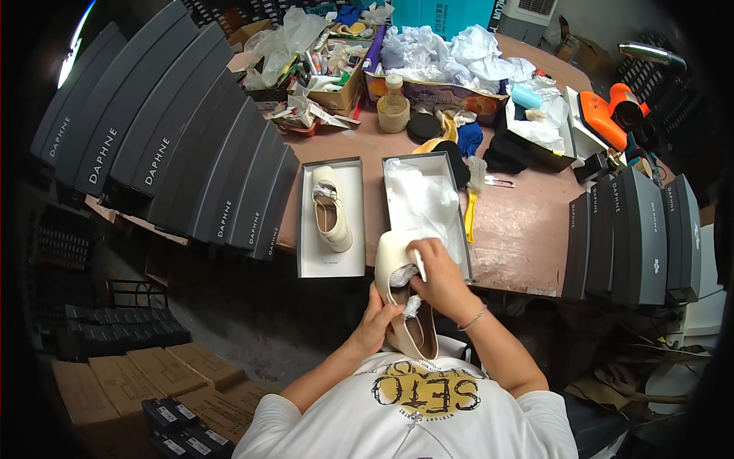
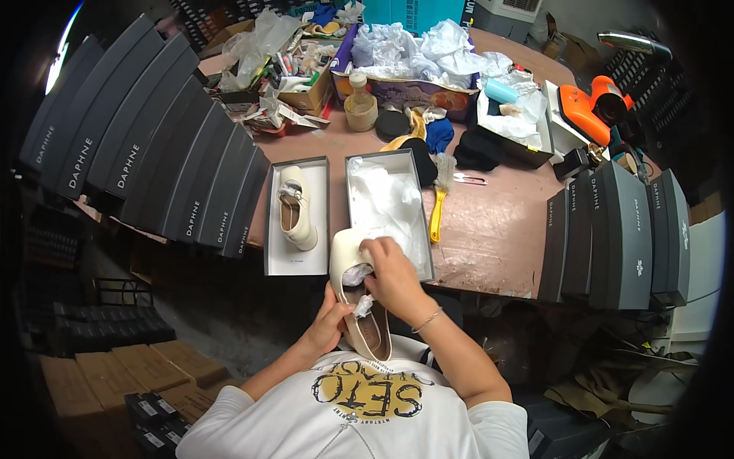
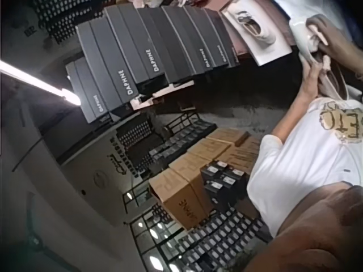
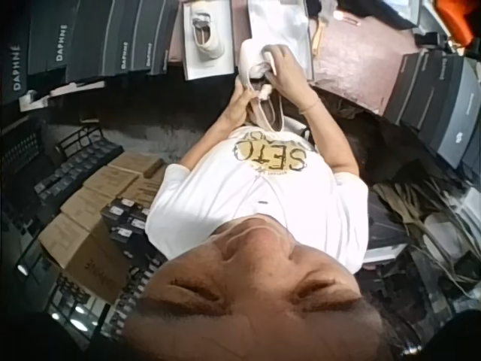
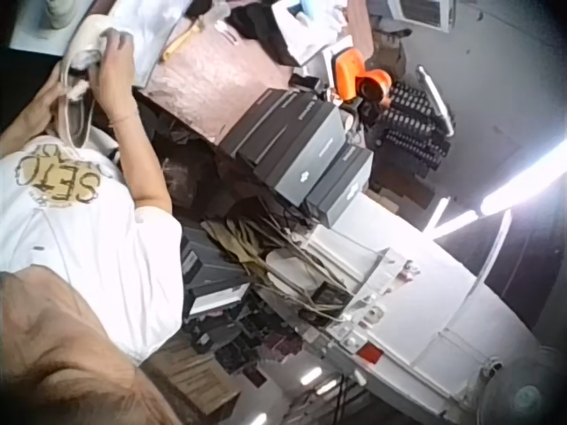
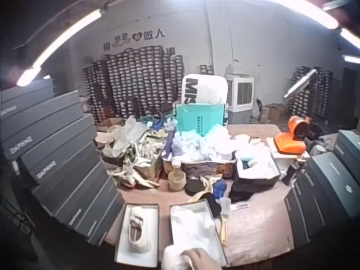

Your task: Packing finished shoes into boxes with tissue paper and organizing stacked boxes on a workbench.

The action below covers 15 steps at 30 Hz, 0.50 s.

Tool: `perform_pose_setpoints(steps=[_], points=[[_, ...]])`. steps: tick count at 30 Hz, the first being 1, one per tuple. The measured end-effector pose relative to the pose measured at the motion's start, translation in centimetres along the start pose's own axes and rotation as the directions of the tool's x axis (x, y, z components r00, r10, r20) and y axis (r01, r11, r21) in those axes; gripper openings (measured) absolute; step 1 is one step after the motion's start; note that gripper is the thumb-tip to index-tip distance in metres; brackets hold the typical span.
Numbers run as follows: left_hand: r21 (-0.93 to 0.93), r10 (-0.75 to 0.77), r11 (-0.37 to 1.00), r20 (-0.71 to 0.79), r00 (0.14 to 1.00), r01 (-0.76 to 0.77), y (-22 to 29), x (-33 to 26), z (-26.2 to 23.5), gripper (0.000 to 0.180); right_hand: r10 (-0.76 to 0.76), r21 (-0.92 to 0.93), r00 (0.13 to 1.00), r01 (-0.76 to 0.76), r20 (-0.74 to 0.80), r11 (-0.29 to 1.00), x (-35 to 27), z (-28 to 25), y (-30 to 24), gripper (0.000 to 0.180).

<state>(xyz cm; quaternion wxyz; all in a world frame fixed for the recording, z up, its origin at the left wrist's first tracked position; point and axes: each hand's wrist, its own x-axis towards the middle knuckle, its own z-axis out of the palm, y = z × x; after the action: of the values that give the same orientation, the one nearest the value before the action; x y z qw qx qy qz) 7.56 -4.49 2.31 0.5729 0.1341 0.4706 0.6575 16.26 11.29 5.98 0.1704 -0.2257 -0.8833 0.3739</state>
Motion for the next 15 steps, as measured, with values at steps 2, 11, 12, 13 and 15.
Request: perform_pose_setpoints(steps=[2, 11, 12, 13, 15], points=[[0.06, -0.019, 0.998, 0.067, 0.998, 0.015, 0.3, 0.3, 0.2, 0.072, -0.041, 0.091, 0.998, 0.037, 0.044, 0.995, 0.0, -2.0, 0.0, 0.095], [-0.081, -0.004, 0.997, 0.075, 0.997, 0.011, -0.6, 0.7, 0.2, 0.067, 0.082, 0.271, 0.996, -0.086, 0.029, 0.959, 2.0, 1.5, 2.1, 0.083], [-0.066, -0.014, 0.998, 0.107, 0.994, 0.021, 0.0, 1.0, -0.1, 0.068, 0.037, 0.225, 0.998, -0.046, 0.043, 0.973, 2.9, 1.1, 2.4, 0.082], [-0.047, -0.035, 0.998, 0.139, 0.99, 0.042, 1.8, 1.4, 0.2, 0.069, 0.004, 0.183, 0.998, -0.014, 0.057, 0.983, 3.6, 0.8, 2.7, 0.082], [0.066, 0.179, 0.978, 0.222, 0.959, -0.198, 4.0, 3.8, -0.1, 0.074, 0.029, 0.255, 0.999, -0.039, 0.043, 0.966, 5.8, -1.7, 4.0, 0.08]])
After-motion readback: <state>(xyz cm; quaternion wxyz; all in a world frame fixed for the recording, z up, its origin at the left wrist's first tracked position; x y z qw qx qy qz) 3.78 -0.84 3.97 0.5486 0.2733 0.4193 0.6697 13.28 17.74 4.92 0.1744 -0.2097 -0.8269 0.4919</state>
